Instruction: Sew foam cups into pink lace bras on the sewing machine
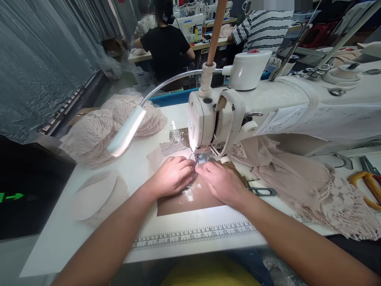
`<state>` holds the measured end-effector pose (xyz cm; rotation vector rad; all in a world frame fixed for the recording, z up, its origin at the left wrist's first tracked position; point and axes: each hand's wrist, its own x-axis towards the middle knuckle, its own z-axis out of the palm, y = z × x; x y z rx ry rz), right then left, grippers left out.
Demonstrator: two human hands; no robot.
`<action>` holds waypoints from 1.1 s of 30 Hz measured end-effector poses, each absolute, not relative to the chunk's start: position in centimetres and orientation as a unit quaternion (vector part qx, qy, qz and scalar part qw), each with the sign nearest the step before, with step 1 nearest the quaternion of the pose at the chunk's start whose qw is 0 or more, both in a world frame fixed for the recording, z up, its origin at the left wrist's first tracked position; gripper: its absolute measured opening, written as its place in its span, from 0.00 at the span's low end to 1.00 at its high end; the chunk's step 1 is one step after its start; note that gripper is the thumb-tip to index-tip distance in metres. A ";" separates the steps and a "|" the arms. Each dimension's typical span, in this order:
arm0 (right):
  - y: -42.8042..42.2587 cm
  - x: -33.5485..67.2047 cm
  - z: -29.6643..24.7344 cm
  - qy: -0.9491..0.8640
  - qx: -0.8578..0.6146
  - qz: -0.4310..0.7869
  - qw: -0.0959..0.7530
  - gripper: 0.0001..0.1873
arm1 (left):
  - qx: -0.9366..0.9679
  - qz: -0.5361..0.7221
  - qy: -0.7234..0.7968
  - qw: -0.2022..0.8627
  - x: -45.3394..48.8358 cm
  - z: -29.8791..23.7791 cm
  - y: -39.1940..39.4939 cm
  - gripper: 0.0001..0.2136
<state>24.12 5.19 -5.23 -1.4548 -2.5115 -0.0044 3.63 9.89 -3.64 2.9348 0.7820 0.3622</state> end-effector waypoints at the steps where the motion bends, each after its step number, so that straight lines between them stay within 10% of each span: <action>1: 5.2 24.1 -5.2 -0.860 -0.497 -0.001 0.114 0.18 | 0.959 0.118 0.254 0.039 3.7 -3.6 9.9 0.14; 33: 5.5 24.3 -5.0 -0.820 -0.557 0.037 0.124 0.20 | 0.948 0.080 0.272 0.145 2.9 -2.3 9.4 0.17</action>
